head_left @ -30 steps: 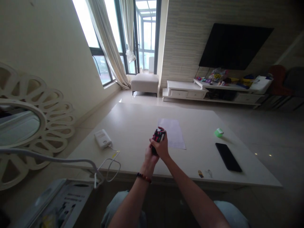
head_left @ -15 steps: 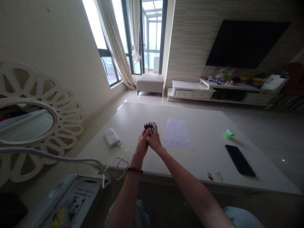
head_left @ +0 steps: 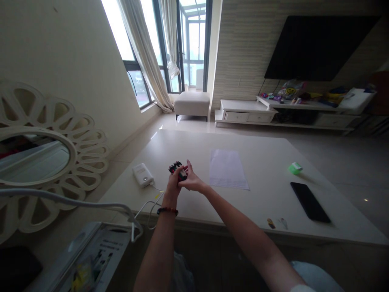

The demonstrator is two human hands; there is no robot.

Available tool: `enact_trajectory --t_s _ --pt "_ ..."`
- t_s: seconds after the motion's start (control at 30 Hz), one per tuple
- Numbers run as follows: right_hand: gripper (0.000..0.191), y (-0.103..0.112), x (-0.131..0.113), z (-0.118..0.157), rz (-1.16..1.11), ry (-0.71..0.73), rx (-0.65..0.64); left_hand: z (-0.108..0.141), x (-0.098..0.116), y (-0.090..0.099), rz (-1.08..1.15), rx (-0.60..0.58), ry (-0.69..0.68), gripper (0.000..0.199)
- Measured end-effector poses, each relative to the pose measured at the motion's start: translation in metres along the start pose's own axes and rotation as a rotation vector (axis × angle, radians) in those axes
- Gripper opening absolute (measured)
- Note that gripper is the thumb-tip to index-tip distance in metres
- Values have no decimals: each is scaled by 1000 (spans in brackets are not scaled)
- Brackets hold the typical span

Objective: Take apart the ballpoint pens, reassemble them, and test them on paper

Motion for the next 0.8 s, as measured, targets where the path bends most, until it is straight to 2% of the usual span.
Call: enact_trajectory --t_s 0.1,0.2,0.27,0.33,0.43,0.57,0.7,0.8 --pt "92 27 18 36 28 -52 29 -10 1 10 -153 91 -34 20" --pt "64 73 38 89 105 -64 54 -22 7 16 -387 143 -44 20" --pt "49 109 51 122 190 -93 132 -30 11 15 -578 173 -58 20" --pt "38 142 60 147 271 -137 262 -37 14 10 -780 226 -96 21" --pt "34 174 66 167 370 -151 380 -43 14 -2 -1064 314 -172 30" --pt "32 190 64 175 507 -91 422 -47 7 -11 -1344 368 -228 38" --pt "30 188 62 177 643 -38 404 -51 -2 -7 -1523 452 -253 47" --pt "29 184 59 178 672 -8 382 -53 -7 -3 -1605 547 -279 61"
Point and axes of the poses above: each hand's wrist, its own z-axis away from the middle knuckle, its own y-axis out of the back of the hand, x = y × z, the point moved 3 cm from there along -z, towards the middle knuckle, and after that the axes turned 2 degrees about z, right-handed, at the moved point
